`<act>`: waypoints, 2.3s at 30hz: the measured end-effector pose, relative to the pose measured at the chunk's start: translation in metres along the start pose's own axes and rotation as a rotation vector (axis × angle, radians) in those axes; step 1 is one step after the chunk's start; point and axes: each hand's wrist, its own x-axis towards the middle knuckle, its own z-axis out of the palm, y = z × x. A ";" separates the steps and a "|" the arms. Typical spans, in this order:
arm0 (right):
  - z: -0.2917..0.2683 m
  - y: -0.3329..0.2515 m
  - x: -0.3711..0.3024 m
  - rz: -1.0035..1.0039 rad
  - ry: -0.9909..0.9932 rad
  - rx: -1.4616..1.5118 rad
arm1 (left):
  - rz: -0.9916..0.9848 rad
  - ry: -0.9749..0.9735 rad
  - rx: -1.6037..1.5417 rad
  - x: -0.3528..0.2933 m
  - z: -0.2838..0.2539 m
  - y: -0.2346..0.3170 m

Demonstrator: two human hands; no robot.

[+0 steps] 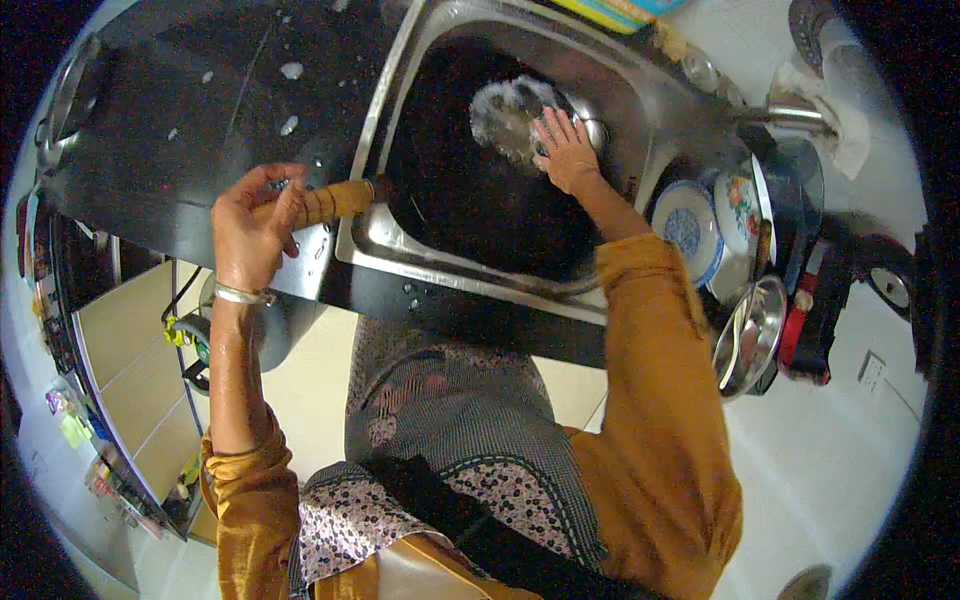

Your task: The person wipes a range hood with a tissue, then carries a wok and a spatula to the sink. They wash the spatula and the wok using a scrubber and water, rinsing both items thoroughly before placing them aside.

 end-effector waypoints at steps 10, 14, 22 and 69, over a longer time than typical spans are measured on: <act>-0.179 -0.137 -0.058 0.336 -0.692 1.409 | 0.064 0.049 0.037 0.001 0.005 0.005; -0.141 -0.152 -0.058 0.068 -0.450 1.296 | 0.011 0.046 0.057 0.003 0.003 0.001; -0.067 -0.094 -0.092 0.100 -0.908 0.915 | -0.016 0.056 0.069 0.003 0.005 0.008; -0.131 -0.173 0.031 -0.117 0.014 1.553 | 0.055 0.032 0.160 0.002 0.006 0.009</act>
